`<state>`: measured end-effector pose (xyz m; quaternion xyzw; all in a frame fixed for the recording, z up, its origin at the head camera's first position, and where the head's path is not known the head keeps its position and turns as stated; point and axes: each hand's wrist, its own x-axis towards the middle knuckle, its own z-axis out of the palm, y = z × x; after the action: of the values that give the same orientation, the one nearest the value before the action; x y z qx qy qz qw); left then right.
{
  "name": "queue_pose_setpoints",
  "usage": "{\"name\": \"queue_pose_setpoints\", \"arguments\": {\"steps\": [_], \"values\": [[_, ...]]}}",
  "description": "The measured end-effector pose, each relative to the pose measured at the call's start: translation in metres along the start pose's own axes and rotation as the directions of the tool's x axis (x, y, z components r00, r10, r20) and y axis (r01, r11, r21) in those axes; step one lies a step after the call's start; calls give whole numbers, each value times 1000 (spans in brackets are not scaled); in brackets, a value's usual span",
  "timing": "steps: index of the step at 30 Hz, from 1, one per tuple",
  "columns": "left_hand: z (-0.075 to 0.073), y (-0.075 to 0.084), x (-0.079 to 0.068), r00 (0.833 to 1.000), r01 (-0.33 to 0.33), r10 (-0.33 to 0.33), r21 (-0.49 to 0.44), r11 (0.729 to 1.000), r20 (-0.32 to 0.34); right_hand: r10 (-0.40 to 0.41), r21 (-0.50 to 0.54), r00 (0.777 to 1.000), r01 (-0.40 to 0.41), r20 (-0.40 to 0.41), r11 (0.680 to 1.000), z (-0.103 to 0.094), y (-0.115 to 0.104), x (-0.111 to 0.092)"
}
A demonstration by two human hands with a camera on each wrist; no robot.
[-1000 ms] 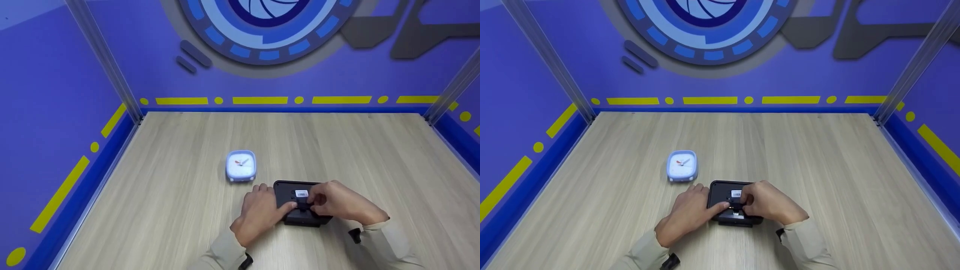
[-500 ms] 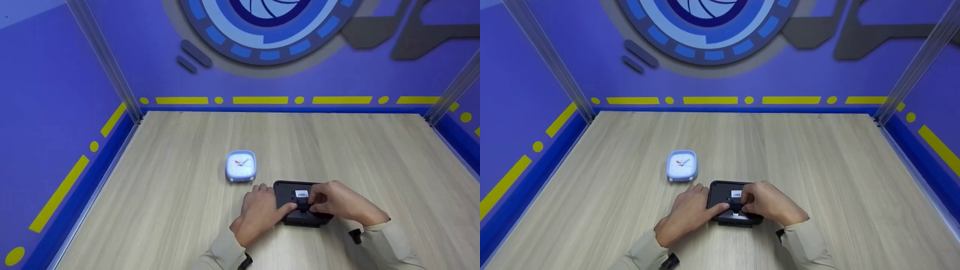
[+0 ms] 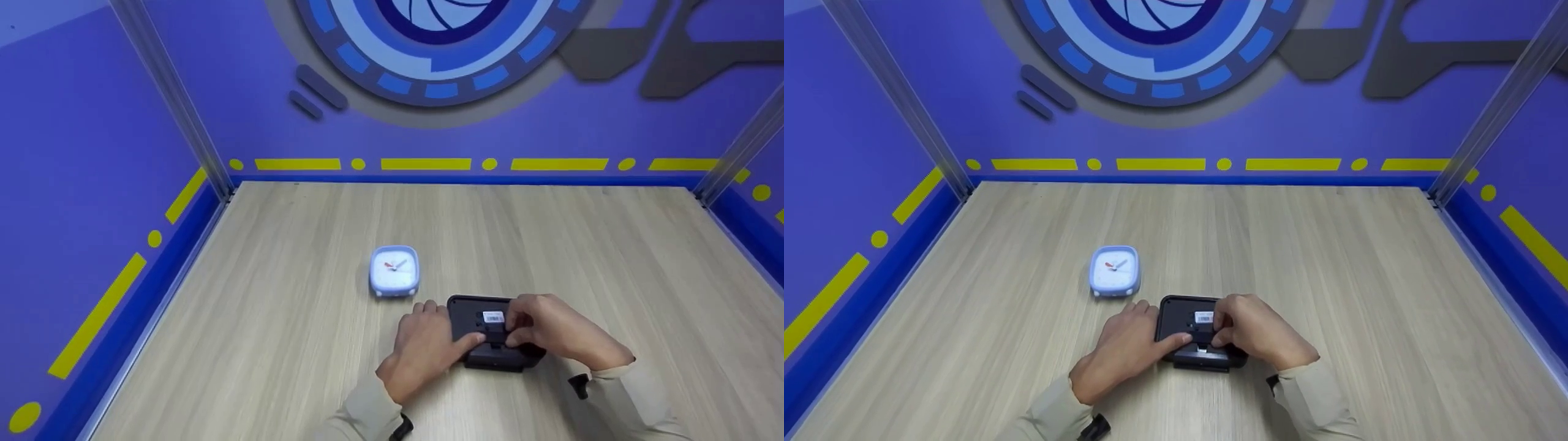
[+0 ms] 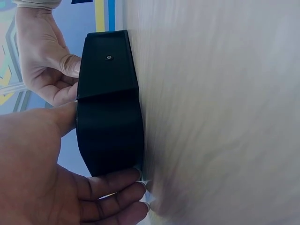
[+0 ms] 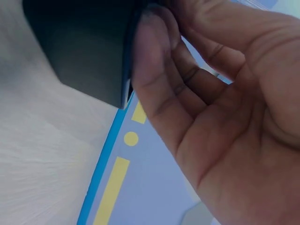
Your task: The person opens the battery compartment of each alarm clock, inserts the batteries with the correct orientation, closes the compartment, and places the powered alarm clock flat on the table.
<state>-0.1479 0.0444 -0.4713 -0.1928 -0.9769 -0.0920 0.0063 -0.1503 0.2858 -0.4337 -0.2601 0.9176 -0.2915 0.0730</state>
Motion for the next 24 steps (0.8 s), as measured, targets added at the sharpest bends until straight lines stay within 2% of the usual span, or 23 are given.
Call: {"name": "queue_pose_setpoints", "arguments": {"steps": [8, 18, 24], "values": [[-1, 0, -1, 1000, 10, -10, -26, 1000, 3, -1, 12, 1000, 1, 8, 1000, 0, 2, 1], [-2, 1, -1, 1000, 12, -12, 15, 1000, -1, -11, 46, 1000, 10, 19, 999, -2, 3, 1], [-2, 1, 0, 1000, 5, -6, 21, 1000, 13, -2, 7, 1000, 2, 21, 1000, -4, 1, -1]]}}
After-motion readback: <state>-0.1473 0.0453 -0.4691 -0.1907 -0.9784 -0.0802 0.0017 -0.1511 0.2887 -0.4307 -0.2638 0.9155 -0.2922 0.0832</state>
